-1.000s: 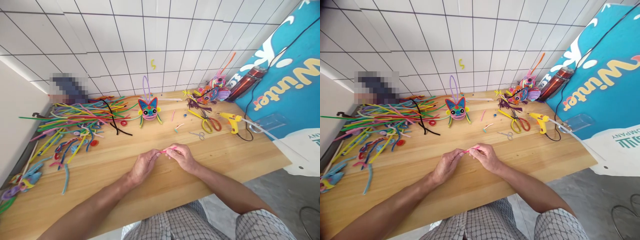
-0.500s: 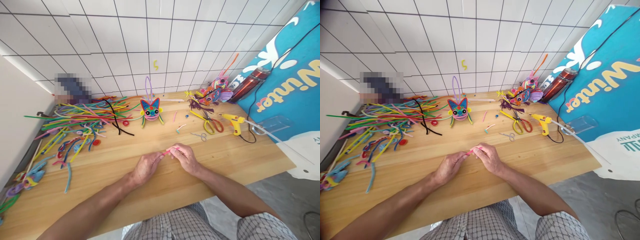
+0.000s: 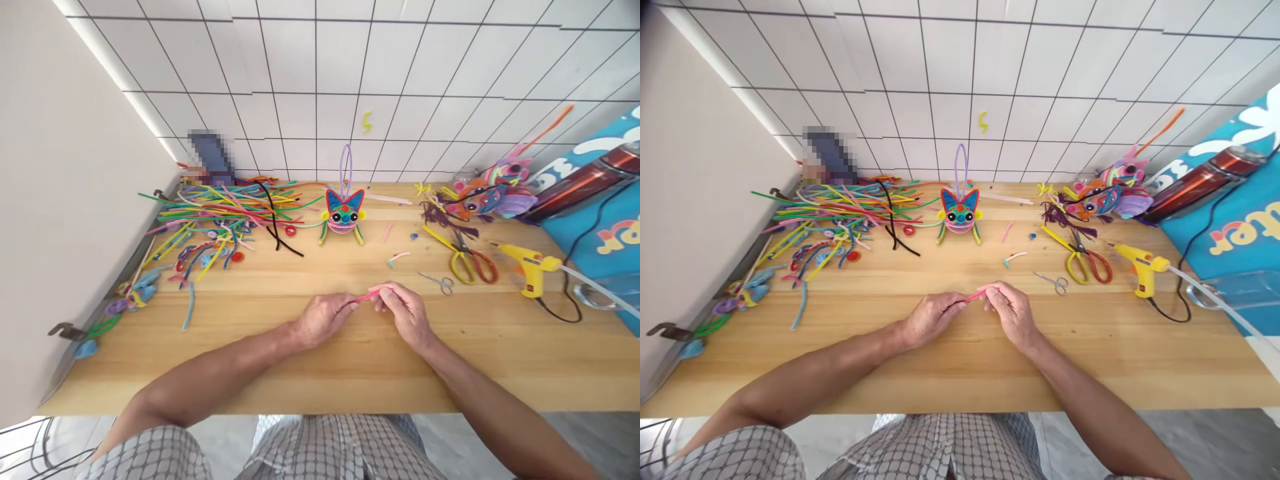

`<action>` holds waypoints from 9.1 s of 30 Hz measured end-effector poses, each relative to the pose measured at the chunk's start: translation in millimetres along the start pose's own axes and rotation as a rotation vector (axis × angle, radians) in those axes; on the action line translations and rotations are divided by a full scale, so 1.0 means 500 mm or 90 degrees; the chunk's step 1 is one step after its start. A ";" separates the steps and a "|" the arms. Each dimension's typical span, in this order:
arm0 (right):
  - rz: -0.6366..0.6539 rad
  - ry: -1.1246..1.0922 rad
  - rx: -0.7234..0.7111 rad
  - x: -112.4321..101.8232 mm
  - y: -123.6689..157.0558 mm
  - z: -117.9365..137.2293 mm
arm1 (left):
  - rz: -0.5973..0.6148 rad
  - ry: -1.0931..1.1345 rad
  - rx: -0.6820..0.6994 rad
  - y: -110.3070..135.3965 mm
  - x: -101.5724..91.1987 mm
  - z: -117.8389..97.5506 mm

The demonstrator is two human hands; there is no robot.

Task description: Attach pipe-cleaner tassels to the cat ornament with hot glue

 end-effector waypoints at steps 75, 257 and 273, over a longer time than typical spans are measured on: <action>-0.070 -0.205 0.069 0.005 -0.025 -0.019 | 0.070 0.097 -0.030 -0.004 -0.010 0.015; 0.038 -0.031 0.061 0.048 -0.032 0.001 | -0.042 0.560 -0.296 -0.006 -0.015 0.003; 0.028 -0.022 0.055 0.070 -0.019 0.005 | 0.012 0.563 -0.291 -0.005 -0.012 -0.011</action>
Point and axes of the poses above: each hand's wrist, its own y-axis away from the middle knuckle, its own x-axis out of the palm, z = x × y, the point moved 4 cm from there along -y, towards the middle knuckle, and after that the axes turned 5 degrees about -y, right-handed, at the moved point
